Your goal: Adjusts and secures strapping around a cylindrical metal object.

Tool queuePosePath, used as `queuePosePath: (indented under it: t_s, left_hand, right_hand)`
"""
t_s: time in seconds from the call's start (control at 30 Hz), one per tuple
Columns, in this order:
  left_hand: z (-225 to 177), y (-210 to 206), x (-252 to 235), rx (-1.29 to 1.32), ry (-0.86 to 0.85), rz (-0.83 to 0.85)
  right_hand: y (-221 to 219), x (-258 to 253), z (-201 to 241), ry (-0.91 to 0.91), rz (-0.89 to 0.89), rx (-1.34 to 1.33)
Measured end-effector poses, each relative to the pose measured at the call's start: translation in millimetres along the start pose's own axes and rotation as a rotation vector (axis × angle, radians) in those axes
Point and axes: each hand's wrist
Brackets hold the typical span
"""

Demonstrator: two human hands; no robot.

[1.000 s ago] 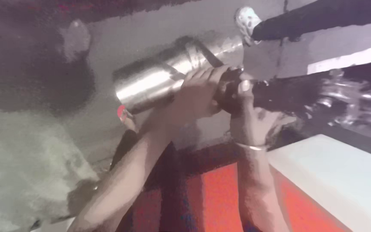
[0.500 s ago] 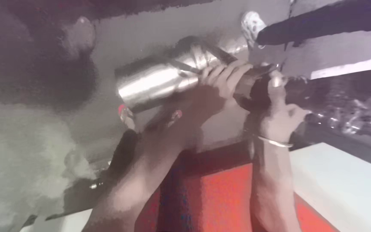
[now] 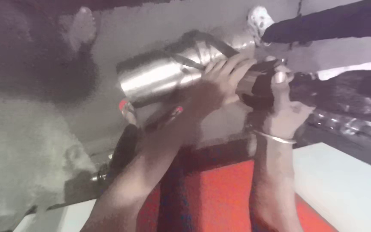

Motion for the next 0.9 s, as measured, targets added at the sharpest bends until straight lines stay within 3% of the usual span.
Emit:
queuePosePath:
  t_s: [0.27, 0.53, 0.6, 0.7, 0.9]
  left_hand:
    - [-1.2, 0.4, 4.6, -0.059, -0.040, -0.062]
    - [-6.1, -1.4, 8.3, -0.021, -0.037, -0.140]
    - [-9.4, 3.5, 4.6, -0.009, -0.042, -0.063]
    - [-12.2, 15.4, -12.4, -0.055, 0.006, 0.257]
    - [-11.1, -2.4, -12.6, -0.067, -0.040, 0.103]
  right_hand:
    - [1.9, 6.1, -2.5, 0.019, 0.035, -0.098]
    - [3.6, 12.5, 2.4, 0.023, 0.081, -0.026]
    - [2.6, 14.9, 7.7, 0.000, 0.019, 0.014]
    - [-2.4, 6.5, 15.4, 0.003, -0.047, 0.086]
    - [9.5, -4.1, -3.6, 0.073, -0.005, -0.020]
Point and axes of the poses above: each hand's wrist, its own x-axis away from the middle knuckle, its own y-axis out of the back of the hand, z = x × y, and after that the axes turned 2 degrees about -x, right-handed
